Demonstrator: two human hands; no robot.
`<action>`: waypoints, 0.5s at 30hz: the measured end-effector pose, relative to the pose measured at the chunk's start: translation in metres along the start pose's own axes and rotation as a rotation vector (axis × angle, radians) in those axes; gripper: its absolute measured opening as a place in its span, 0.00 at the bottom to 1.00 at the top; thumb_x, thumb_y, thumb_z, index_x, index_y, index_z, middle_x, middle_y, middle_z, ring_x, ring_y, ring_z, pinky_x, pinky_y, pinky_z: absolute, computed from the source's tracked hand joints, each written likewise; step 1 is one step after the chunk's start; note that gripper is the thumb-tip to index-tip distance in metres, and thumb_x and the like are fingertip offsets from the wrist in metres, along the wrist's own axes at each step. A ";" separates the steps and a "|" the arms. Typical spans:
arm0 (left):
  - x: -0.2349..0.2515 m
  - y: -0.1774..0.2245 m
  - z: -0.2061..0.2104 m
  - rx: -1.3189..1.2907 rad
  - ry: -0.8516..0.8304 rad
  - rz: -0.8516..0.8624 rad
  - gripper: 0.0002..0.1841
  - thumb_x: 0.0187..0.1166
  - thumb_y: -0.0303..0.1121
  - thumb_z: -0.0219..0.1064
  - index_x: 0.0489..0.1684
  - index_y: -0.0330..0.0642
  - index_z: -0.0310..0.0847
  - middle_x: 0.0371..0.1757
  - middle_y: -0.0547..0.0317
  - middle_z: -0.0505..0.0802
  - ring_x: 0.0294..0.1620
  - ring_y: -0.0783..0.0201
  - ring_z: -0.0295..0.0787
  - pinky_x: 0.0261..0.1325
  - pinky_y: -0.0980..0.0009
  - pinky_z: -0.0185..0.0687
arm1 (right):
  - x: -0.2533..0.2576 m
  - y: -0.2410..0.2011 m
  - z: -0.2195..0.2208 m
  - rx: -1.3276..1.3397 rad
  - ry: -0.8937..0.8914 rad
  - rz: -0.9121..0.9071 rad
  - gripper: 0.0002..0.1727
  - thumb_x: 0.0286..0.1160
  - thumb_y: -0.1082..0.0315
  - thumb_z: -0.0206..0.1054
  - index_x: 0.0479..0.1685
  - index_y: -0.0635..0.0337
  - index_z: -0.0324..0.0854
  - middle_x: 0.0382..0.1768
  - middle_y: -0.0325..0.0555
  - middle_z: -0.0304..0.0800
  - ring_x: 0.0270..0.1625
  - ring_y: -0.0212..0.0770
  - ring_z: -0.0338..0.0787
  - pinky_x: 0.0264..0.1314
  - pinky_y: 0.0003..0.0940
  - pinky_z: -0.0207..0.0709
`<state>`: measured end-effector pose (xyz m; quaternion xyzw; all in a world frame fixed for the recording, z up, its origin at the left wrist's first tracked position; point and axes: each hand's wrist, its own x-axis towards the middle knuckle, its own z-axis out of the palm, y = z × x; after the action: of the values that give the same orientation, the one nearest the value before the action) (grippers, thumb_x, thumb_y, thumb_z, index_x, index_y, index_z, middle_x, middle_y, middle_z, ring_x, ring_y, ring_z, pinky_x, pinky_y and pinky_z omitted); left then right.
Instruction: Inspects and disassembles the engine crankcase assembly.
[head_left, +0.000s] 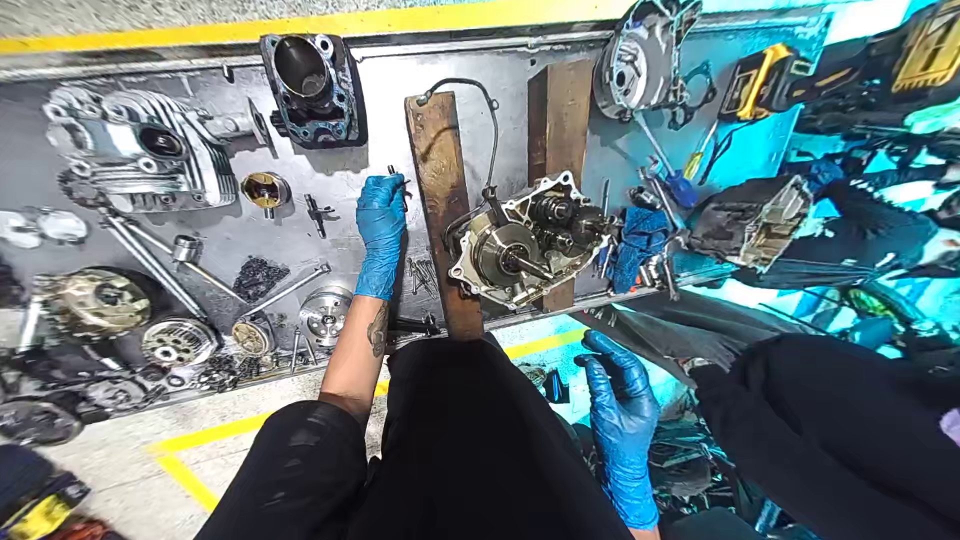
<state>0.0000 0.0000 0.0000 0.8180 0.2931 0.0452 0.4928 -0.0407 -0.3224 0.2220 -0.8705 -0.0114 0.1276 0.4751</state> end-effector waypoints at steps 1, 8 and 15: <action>-0.010 0.002 -0.008 -0.047 0.008 -0.037 0.15 0.88 0.30 0.60 0.67 0.41 0.85 0.69 0.43 0.86 0.72 0.45 0.82 0.76 0.49 0.76 | 0.001 0.000 0.001 0.008 0.000 0.004 0.17 0.83 0.71 0.63 0.67 0.67 0.81 0.66 0.43 0.88 0.58 0.32 0.91 0.60 0.27 0.87; -0.029 -0.004 -0.019 0.072 0.072 -0.041 0.29 0.88 0.26 0.55 0.90 0.41 0.59 0.81 0.41 0.78 0.82 0.45 0.73 0.84 0.53 0.67 | -0.002 0.002 0.006 -0.005 -0.013 0.010 0.17 0.82 0.73 0.61 0.66 0.70 0.81 0.64 0.47 0.89 0.56 0.33 0.90 0.59 0.28 0.87; 0.018 -0.023 -0.007 0.287 0.002 0.102 0.26 0.79 0.36 0.67 0.79 0.50 0.80 0.79 0.41 0.81 0.81 0.39 0.73 0.81 0.41 0.63 | -0.003 -0.001 0.009 -0.016 0.012 -0.017 0.17 0.82 0.73 0.61 0.65 0.72 0.80 0.64 0.50 0.89 0.57 0.34 0.91 0.59 0.29 0.87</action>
<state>0.0024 0.0230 -0.0190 0.8938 0.2554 0.0287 0.3676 -0.0457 -0.3150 0.2190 -0.8749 -0.0171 0.1184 0.4692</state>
